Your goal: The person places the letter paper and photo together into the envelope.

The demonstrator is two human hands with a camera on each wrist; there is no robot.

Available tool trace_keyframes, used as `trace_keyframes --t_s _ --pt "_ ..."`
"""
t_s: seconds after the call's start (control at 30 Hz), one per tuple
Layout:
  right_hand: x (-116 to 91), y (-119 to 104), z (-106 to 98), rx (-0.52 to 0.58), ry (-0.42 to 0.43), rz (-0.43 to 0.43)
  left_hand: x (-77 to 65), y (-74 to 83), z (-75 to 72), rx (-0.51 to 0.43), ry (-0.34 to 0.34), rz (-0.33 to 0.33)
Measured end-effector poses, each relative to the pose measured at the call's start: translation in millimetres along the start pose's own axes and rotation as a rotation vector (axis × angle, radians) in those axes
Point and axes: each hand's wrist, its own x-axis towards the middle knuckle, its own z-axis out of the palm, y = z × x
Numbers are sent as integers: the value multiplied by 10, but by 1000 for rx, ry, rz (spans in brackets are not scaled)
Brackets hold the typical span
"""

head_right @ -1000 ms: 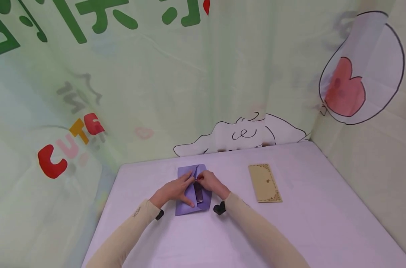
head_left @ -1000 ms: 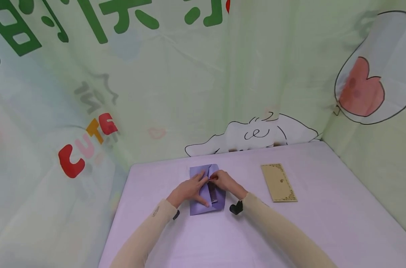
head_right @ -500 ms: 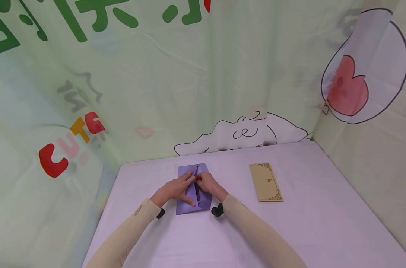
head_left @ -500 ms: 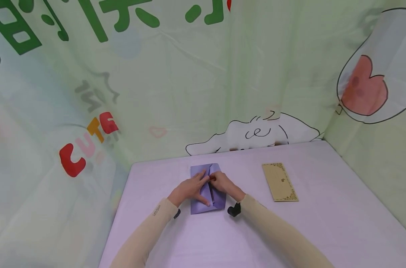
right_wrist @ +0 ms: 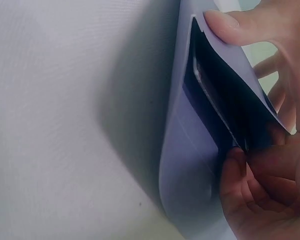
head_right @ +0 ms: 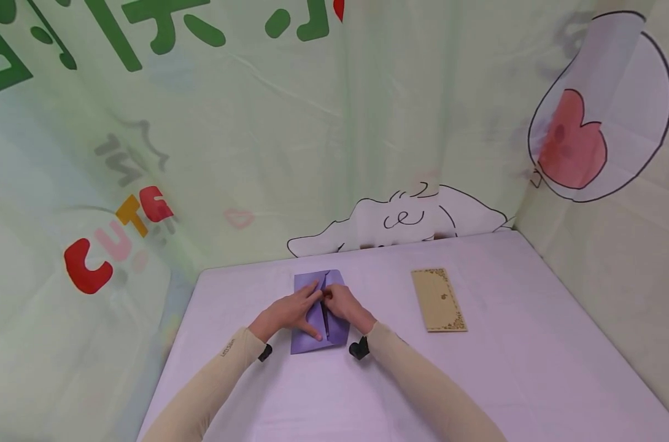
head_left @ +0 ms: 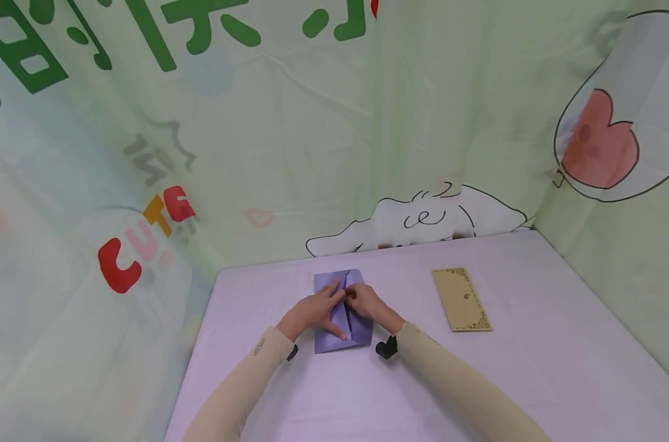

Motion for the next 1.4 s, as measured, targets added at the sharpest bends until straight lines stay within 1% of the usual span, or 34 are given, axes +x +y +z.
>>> trace_keyframes --t_s 0.23,0.37,0.47,0.57,0.7,0.83,0.97,1.27,1.33,1.4 --pt "-48 23 -54 -9 18 -24 -24 2 -14 -15 2 2" --pt "-75 50 -84 1 4 -55 -66 -8 -14 -15 -3 -15" --pt "-114 90 -149 21 -14 -57 -83 -10 -21 -19 2 -18" --pt "-199 146 -273 45 -21 -32 -79 -3 -26 -31 8 -11" --pt "-354 274 -472 68 -30 7 -64 15 -27 -40 8 -10" --pt "-515 412 -678 55 -25 49 -81 27 -56 -62 23 -4" --pt "-684 563 -867 3 19 81 -82 8 -45 -72 37 9" --pt "-1061 888 -1267 -25 93 167 -57 -7 4 -68 55 29" --pt "-1128 946 -1353 -46 123 195 -53 -4 9 -66 48 27" --pt "-1194 1005 -1422 -92 175 231 -48 -1 12 -68 42 25"
